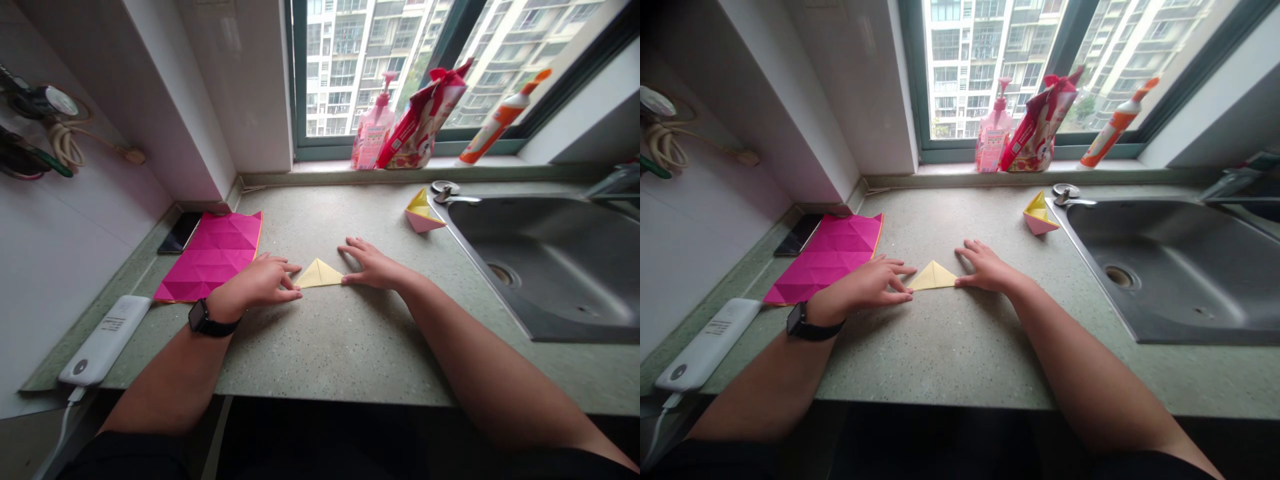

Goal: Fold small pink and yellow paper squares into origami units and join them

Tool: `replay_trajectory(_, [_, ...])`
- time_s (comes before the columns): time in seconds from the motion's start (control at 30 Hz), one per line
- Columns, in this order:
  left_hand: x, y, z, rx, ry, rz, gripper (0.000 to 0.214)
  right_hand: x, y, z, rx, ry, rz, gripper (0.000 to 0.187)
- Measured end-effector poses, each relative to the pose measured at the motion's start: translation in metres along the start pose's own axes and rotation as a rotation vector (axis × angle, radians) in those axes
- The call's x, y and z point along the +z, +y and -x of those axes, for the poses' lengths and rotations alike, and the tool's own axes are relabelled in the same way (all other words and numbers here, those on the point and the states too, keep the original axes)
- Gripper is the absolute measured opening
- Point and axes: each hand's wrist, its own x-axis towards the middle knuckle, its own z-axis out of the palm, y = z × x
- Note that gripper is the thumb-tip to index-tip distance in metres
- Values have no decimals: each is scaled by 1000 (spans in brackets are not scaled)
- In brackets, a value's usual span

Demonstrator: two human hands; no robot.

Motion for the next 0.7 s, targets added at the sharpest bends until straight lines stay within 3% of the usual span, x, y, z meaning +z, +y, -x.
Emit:
replay_trajectory(0.13, [-9, 2, 0, 27, 22, -29, 25, -3, -4, -2, 13, -22, -8, 95])
replay_trajectory(0.23, [-11, 12, -4, 78, 216, -45, 41, -4, -6, -2, 25, -38, -5, 97])
replay_trajectory(0.33, [0, 20, -10, 110, 352, 1, 24, -4, -7, -2, 7, -31, -7, 95])
replay_trajectory(0.4, [14, 22, -15, 110, 348, 28, 23, -4, -7, -2, -1, -21, -8, 95])
replay_trajectory(0.53, [39, 15, -25, 72, 244, 71, 48, -6, -10, -1, -13, -7, -10, 92])
replay_trajectory(0.7, [45, 5, -30, 46, 241, 105, 42, -9, -19, 0, -151, 4, -65, 71])
